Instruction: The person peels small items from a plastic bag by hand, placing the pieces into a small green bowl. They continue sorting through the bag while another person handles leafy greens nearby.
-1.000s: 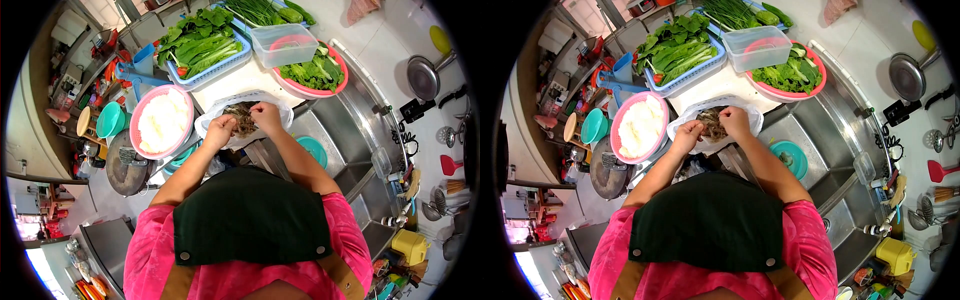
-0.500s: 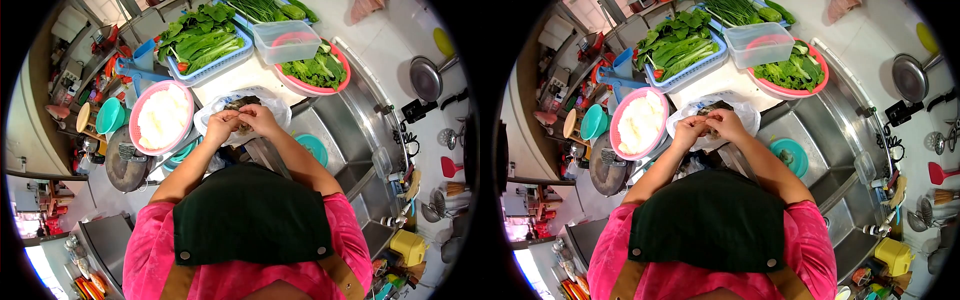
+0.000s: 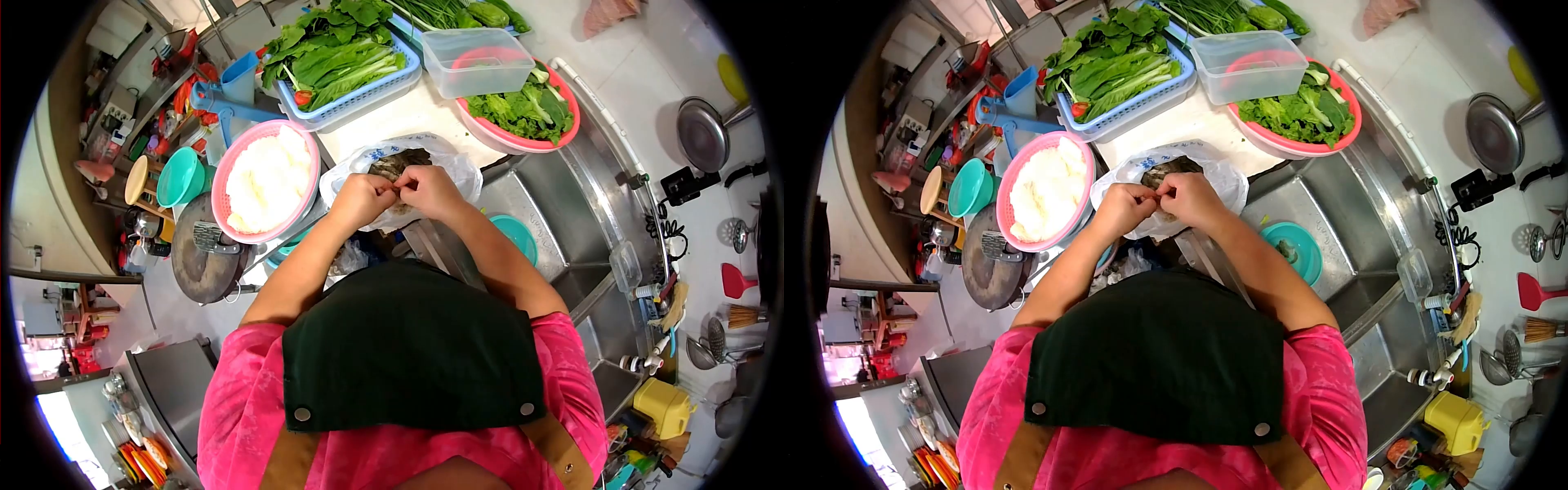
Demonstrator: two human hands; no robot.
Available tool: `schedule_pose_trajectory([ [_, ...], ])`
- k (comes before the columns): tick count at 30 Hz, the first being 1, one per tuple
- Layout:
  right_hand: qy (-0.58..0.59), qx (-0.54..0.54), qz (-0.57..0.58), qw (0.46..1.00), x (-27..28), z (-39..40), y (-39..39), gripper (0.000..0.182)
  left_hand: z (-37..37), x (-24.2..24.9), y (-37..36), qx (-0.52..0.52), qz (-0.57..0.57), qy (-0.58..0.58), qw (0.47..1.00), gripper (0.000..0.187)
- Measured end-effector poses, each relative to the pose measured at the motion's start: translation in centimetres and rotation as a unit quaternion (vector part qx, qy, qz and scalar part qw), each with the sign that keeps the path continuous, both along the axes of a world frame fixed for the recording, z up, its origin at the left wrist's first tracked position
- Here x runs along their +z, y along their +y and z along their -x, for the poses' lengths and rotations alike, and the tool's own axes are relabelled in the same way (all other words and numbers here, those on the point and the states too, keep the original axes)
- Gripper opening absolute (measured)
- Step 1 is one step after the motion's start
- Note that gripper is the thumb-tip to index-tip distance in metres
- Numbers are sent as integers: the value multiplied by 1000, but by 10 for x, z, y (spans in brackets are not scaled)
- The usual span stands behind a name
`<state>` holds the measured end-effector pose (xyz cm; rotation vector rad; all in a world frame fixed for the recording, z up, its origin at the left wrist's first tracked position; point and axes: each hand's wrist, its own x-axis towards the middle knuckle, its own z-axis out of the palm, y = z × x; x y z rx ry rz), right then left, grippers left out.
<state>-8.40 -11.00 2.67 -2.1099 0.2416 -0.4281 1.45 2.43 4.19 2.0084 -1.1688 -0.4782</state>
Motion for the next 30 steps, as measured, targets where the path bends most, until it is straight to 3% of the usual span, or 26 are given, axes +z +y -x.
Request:
schedule_pose_trajectory([
  [4, -7, 20, -10, 1000, 2, 1, -1, 12, -3, 0, 1, -23, -10, 3, 1000, 13],
  [6, -46, 41, 17, 998, 2, 1, -3, 12, -7, -3, 1, -12, -37, 137, 990, 15],
  [7, -47, 42, 17, 998, 1, 1, -3, 12, -8, -5, -1, -11, -37, 137, 990, 15],
  [9, -61, 8, -27, 998, -3, 2, -2, 10, -10, -9, -3, 22, 10, 355, 935, 17],
  [13, -97, 1, -35, 995, -10, 3, -2, 6, -7, -5, -6, 76, 6, 443, 893, 15],
  [15, -151, -9, -68, 986, -10, 3, -2, 6, -7, -6, -6, 123, 29, 529, 839, 14],
  [19, -161, -45, -174, 970, -10, 0, -10, 5, -14, -14, -6, 157, 26, 533, 831, 14],
  [21, -114, -71, -245, 960, -11, 0, -14, 4, -15, -19, -4, 109, -37, 410, 905, 10],
  [22, -73, -62, -291, 952, -9, 2, -17, 6, -17, -25, -3, 110, -36, 410, 905, 10],
  [24, -40, -83, -343, 935, -3, 2, -13, 6, -19, -34, -2, 36, -99, 251, 962, 15],
  [25, -7, -106, -393, 913, -1, 2, -11, 6, -17, -36, -3, 36, -98, 252, 962, 15],
  [27, -8, -112, -450, 886, -1, 2, -7, 7, -9, -34, -7, 46, 53, 254, 965, 25],
  [28, -8, -118, -506, 854, -2, 3, -5, 7, -6, -28, -8, 50, 106, 400, 909, 29],
  [30, -6, -123, -526, 842, -9, 1, -1, 7, 0, -20, -11, 67, 122, 427, 893, 29],
])
